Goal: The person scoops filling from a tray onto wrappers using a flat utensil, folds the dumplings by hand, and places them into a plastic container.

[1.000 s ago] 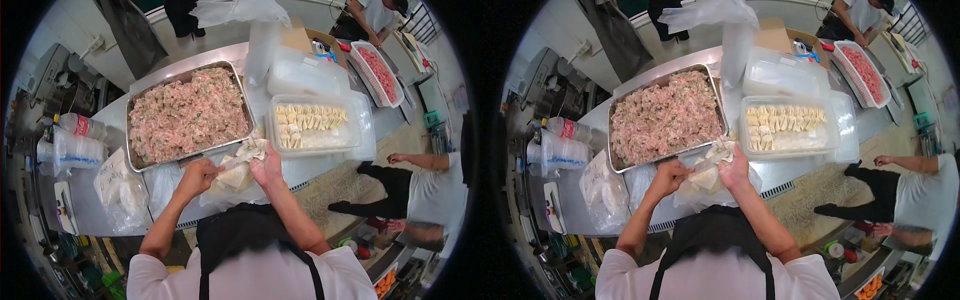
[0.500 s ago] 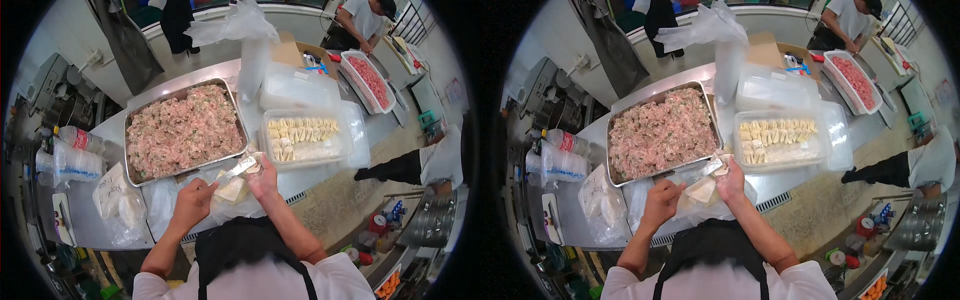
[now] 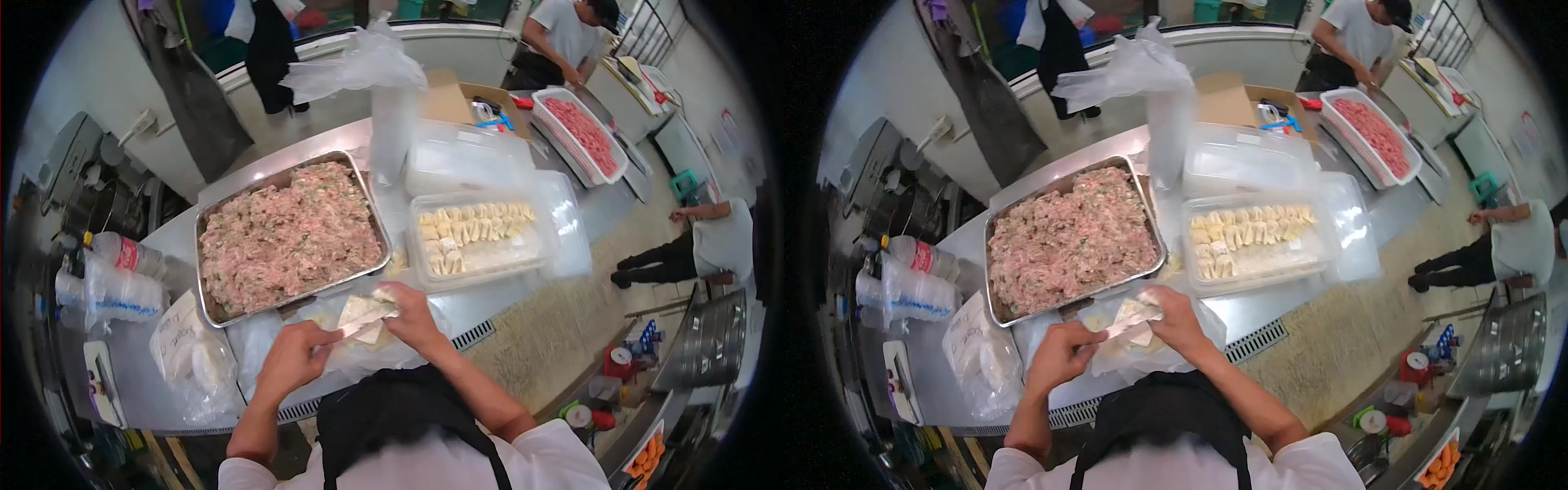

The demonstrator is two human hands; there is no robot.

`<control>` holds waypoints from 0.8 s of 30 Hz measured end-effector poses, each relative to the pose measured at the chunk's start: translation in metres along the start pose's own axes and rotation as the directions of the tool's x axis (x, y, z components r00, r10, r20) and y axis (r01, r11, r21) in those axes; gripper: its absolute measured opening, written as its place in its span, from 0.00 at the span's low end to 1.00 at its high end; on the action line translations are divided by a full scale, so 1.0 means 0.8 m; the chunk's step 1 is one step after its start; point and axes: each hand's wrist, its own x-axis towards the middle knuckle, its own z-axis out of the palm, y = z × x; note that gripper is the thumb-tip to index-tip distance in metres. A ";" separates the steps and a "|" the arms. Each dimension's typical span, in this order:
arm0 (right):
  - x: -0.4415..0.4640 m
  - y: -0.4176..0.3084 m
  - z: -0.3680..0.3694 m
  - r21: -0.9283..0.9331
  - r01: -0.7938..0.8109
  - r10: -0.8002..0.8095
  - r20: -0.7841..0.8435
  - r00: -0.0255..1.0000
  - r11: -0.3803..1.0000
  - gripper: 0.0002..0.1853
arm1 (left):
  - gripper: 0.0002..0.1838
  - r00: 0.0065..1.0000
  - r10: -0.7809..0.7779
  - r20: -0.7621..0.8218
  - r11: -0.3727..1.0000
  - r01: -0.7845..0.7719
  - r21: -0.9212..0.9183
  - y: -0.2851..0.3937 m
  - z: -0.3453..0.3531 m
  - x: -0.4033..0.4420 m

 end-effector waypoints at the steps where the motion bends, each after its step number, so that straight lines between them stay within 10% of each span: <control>1: 0.002 -0.003 -0.005 -0.122 0.135 -0.128 0.060 0.990 0.983 0.19 | 0.16 1.000 -0.030 0.007 0.999 0.030 0.019 0.004 -0.010 -0.002; 6: 0.009 -0.017 -0.072 0.117 -0.260 0.267 -0.048 0.963 0.959 0.10 | 0.17 0.946 -0.012 -0.325 0.989 -0.036 -0.140 -0.002 -0.046 -0.016; 12: 0.047 0.009 -0.260 -0.033 -0.233 0.172 -0.573 0.801 0.972 0.24 | 0.17 0.927 -0.118 -0.357 0.974 0.038 -0.221 -0.030 -0.037 -0.024; 15: 0.071 0.011 -0.332 -0.221 -0.519 0.381 -0.459 0.802 0.826 0.24 | 0.17 0.929 -0.145 -0.340 0.973 0.071 -0.220 -0.032 -0.034 -0.025; 18: 0.078 0.091 -0.373 -0.718 -0.288 0.130 -0.268 0.955 0.634 0.16 | 0.18 0.927 -0.171 -0.334 0.967 0.093 -0.238 -0.028 -0.031 -0.021; 24: 0.090 0.101 -0.347 -0.811 -0.285 0.130 -0.254 0.958 0.511 0.16 | 0.19 0.935 -0.091 -0.341 0.984 0.033 -0.174 -0.037 -0.024 -0.019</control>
